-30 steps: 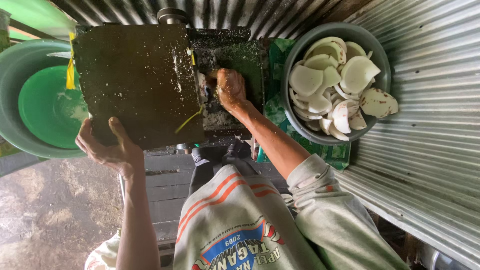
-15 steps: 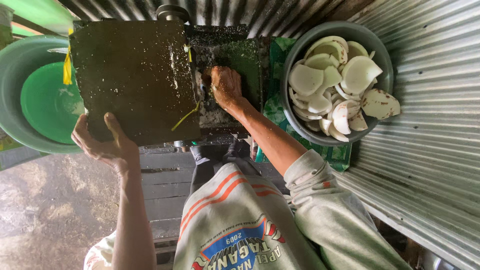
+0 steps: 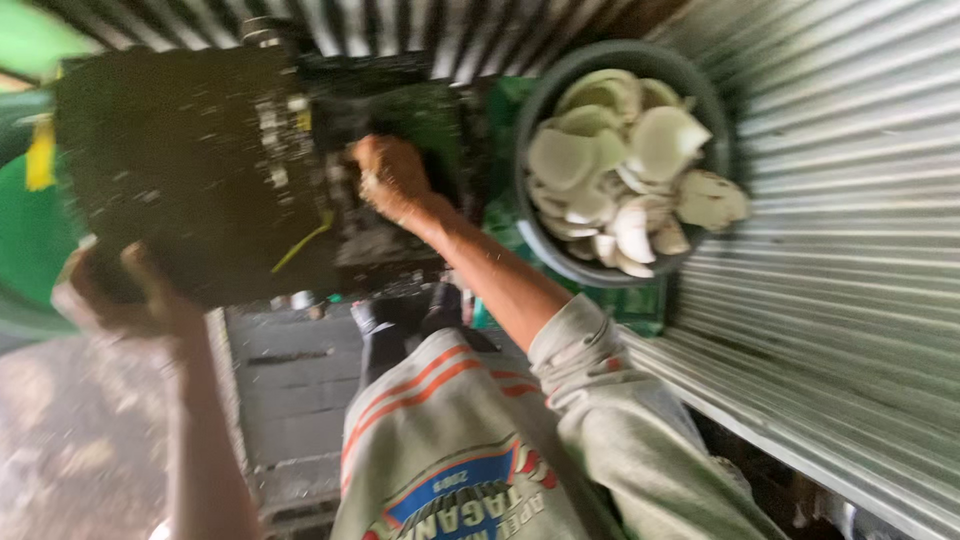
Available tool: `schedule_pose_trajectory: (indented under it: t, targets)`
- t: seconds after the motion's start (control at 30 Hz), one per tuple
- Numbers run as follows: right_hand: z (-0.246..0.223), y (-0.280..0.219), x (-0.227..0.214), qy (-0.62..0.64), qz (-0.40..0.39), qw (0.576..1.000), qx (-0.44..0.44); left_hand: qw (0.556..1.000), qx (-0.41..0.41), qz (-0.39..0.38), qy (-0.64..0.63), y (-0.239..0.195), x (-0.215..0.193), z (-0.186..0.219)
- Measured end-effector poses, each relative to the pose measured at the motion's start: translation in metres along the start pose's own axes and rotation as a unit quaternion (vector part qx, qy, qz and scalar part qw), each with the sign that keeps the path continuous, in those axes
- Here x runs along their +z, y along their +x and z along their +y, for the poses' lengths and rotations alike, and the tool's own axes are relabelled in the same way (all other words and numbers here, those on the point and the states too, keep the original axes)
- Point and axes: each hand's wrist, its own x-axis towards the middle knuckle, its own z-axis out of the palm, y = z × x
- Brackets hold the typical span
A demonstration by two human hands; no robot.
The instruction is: The person grates white vegetable slices on a manual grater, collecting the grated material into a green basin. The person repeatedly picks slices from a metal bowl, grates them, and places the remaining pieces back into the bowl.
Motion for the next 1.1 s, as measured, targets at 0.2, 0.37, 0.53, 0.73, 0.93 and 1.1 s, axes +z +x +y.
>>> schedule_pose_trajectory:
  t: [0.2, 0.37, 0.53, 0.73, 0.93, 1.1]
  targets:
    - [0.052, -0.046, -0.14, 0.199, 0.061, 0.973, 0.101, 0.999, -0.053, 0.0, 0.001, 0.0, 0.009, -0.015]
    - [0.136, -0.109, -0.18, -0.128, -0.078, 0.975, 0.165, 1.0, -0.025, 0.01, -0.01, -0.004, 0.009, -0.013]
    - [0.178, -0.121, -0.136, -0.273, -0.114, 0.95, 0.102, 0.998, -0.056, 0.03, -0.015, -0.005, 0.015, -0.022]
    - [0.178, -0.134, -0.139, -0.291, -0.163, 0.941, 0.058, 0.996, -0.082, 0.044, -0.008, -0.006, 0.022, -0.026]
    - [0.167, -0.131, -0.158, -0.307, -0.153, 0.939, 0.015, 0.999, -0.04, 0.005, -0.001, -0.003, 0.007, -0.008]
    - [0.183, -0.11, -0.189, -0.035, 0.014, 0.963, 0.269, 0.997, -0.049, -0.051, -0.013, 0.001, -0.005, 0.009]
